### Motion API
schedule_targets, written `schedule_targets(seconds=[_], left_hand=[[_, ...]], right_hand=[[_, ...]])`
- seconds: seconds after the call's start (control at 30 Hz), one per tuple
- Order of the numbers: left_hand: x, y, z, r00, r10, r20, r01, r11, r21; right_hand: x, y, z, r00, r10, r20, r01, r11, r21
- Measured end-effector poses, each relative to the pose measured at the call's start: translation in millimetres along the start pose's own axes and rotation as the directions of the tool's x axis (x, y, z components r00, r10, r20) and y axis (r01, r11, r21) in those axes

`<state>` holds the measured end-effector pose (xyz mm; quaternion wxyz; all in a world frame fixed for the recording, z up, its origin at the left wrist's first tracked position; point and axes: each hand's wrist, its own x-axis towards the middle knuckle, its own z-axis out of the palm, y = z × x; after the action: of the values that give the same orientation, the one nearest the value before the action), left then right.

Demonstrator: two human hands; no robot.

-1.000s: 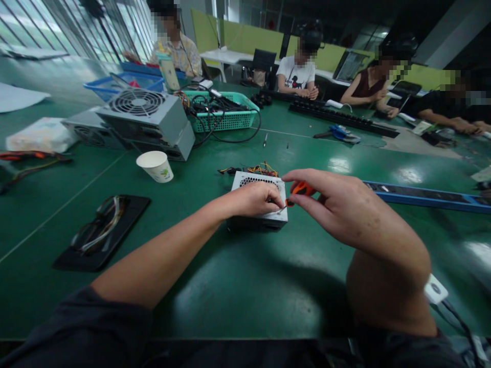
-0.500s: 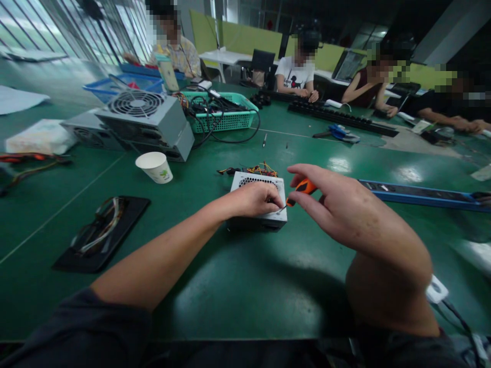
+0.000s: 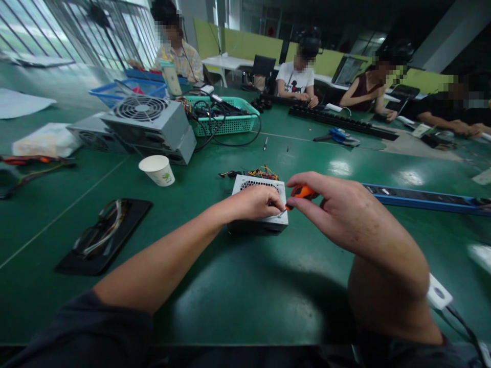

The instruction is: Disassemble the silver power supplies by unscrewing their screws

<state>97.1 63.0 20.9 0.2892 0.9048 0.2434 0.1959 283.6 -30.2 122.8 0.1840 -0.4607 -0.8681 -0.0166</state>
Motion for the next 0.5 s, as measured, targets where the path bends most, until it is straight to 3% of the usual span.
schedule_targets(seconds=[0.5], left_hand=[[0.4,-1.1,0.4,1.000,-0.023,0.018,0.023,1.000,-0.003]], right_hand=[[-2.9,1.0,-2.3,0.999,-0.008,0.053,0.005,0.999,0.055]])
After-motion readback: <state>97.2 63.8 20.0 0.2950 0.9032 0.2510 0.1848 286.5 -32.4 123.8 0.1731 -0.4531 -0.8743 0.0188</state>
